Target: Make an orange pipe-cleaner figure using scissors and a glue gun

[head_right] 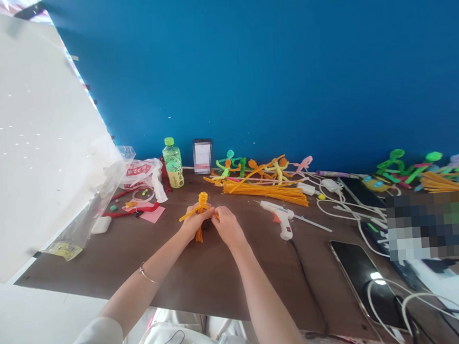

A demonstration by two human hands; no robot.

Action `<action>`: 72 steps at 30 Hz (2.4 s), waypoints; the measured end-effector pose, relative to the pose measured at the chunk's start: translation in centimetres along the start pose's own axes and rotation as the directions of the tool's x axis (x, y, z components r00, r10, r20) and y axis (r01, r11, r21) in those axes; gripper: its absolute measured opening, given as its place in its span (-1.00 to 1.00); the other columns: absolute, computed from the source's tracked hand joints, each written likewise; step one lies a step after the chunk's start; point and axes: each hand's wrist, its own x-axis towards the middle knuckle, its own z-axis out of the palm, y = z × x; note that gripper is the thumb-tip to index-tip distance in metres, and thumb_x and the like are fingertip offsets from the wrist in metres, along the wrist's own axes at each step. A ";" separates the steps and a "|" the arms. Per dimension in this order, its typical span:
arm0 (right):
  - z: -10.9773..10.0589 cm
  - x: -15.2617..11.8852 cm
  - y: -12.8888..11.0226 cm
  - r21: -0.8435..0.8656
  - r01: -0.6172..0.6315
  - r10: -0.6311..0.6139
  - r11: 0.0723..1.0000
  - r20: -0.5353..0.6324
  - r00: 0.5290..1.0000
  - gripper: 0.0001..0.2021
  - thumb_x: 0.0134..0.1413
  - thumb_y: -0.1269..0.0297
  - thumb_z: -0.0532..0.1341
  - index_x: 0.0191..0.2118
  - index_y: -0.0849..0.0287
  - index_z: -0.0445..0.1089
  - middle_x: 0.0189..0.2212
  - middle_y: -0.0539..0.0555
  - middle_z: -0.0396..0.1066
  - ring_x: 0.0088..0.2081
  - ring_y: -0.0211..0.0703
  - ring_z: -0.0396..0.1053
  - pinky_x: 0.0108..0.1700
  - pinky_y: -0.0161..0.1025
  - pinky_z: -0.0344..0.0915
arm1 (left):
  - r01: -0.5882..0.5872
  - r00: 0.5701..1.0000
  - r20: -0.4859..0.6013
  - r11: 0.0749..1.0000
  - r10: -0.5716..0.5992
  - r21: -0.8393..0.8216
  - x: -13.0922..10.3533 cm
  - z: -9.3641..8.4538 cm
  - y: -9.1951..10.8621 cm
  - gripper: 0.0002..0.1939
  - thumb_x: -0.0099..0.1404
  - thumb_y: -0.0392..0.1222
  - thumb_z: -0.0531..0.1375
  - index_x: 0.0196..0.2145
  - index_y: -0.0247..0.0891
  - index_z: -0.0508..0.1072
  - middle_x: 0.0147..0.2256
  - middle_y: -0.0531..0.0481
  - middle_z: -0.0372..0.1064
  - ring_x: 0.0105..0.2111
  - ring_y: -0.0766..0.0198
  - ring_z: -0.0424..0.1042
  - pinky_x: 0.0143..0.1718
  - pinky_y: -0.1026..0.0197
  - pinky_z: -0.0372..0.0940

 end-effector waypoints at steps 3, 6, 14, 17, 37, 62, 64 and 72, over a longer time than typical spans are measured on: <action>0.0 0.1 0.2 -0.009 -0.022 0.022 1.000 0.006 1.000 -0.88 0.00 0.41 0.03 -0.51 0.12 0.18 -0.53 0.03 0.28 -0.45 -0.17 0.27 -0.35 -0.26 0.19 | -0.050 0.998 -0.028 0.988 0.055 0.144 0.1 0.0 -0.3 -0.83 -0.04 -0.15 0.27 -0.47 -0.27 0.43 -0.48 0.05 0.34 -0.44 0.33 0.33 -0.33 0.27 0.26; -0.1 0.2 0.2 -0.015 -0.024 0.024 1.000 0.021 0.999 -0.86 -0.02 0.42 0.03 -0.53 0.11 0.12 -0.54 0.01 0.24 -0.46 -0.17 0.25 -0.36 -0.26 0.18 | -0.111 0.989 -0.061 0.942 0.137 0.318 0.1 0.0 -0.2 -0.87 -0.03 -0.16 0.25 -0.53 -0.26 0.42 -0.49 0.05 0.31 -0.43 0.32 0.31 -0.33 0.26 0.23; 0.0 0.1 -0.2 -0.024 -0.083 0.083 0.996 -0.013 0.996 -0.85 -0.02 0.35 0.03 -0.54 0.09 0.04 -0.53 0.04 0.25 -0.46 -0.13 0.26 -0.40 -0.22 0.17 | -0.207 0.975 0.004 0.894 0.224 0.398 -0.2 0.2 0.1 -0.92 0.01 -0.20 0.23 -0.49 -0.24 0.42 -0.42 0.03 0.33 -0.37 0.28 0.32 -0.26 0.24 0.21; -0.2 0.1 -0.5 0.081 -0.186 0.189 0.979 -0.029 0.982 -0.92 -0.05 0.35 0.05 -0.50 0.10 0.12 -0.55 0.03 0.30 -0.52 -0.15 0.29 -0.42 -0.22 0.20 | -0.226 0.973 0.044 0.897 0.226 0.380 -0.3 0.2 0.4 -0.88 0.02 -0.17 0.23 -0.45 -0.25 0.43 -0.38 0.01 0.33 -0.35 0.27 0.33 -0.26 0.24 0.22; -1.4 0.9 0.0 0.627 -0.777 0.339 0.056 0.720 0.606 -0.87 -0.27 0.44 0.34 -0.46 0.30 0.43 -0.57 0.00 0.34 -0.53 -0.43 0.28 -0.47 -0.53 0.28 | -0.243 0.966 0.184 0.870 0.180 0.429 -0.1 -0.5 1.1 -0.90 0.03 -0.17 0.21 -0.49 -0.25 0.45 -0.32 0.00 0.33 -0.31 0.29 0.35 -0.20 0.22 0.27; -2.2 1.1 0.7 0.673 -0.736 0.170 -0.081 0.736 0.655 -0.89 -0.16 0.40 0.31 -0.41 0.28 0.45 -0.50 0.01 0.33 -0.45 -0.42 0.29 -0.42 -0.55 0.28 | -0.159 0.982 0.149 0.942 0.119 0.297 -0.6 -0.8 2.2 -0.79 0.02 -0.13 0.23 -0.36 -0.24 0.44 -0.39 0.03 0.38 -0.37 0.31 0.38 -0.28 0.24 0.29; -2.1 1.1 0.7 0.690 -0.722 0.204 -0.056 0.716 0.668 -0.89 -0.17 0.39 0.31 -0.41 0.28 0.45 -0.47 0.02 0.35 -0.43 -0.40 0.31 -0.36 -0.54 0.30 | -0.161 0.983 0.138 0.935 0.122 0.316 -0.5 -0.9 2.2 -0.81 0.02 -0.15 0.23 -0.37 -0.24 0.44 -0.39 0.03 0.38 -0.38 0.31 0.38 -0.30 0.23 0.29; -1.0 0.8 1.5 0.750 -0.662 0.381 -0.003 0.613 0.692 -0.78 -0.33 0.47 0.37 -0.41 0.22 0.42 -0.38 0.06 0.44 -0.34 -0.26 0.41 -0.20 -0.33 0.39 | -0.261 0.964 0.152 0.883 0.218 0.389 -0.1 -1.0 1.8 -0.87 0.01 -0.14 0.24 -0.46 -0.22 0.45 -0.38 0.02 0.37 -0.34 0.29 0.37 -0.25 0.22 0.26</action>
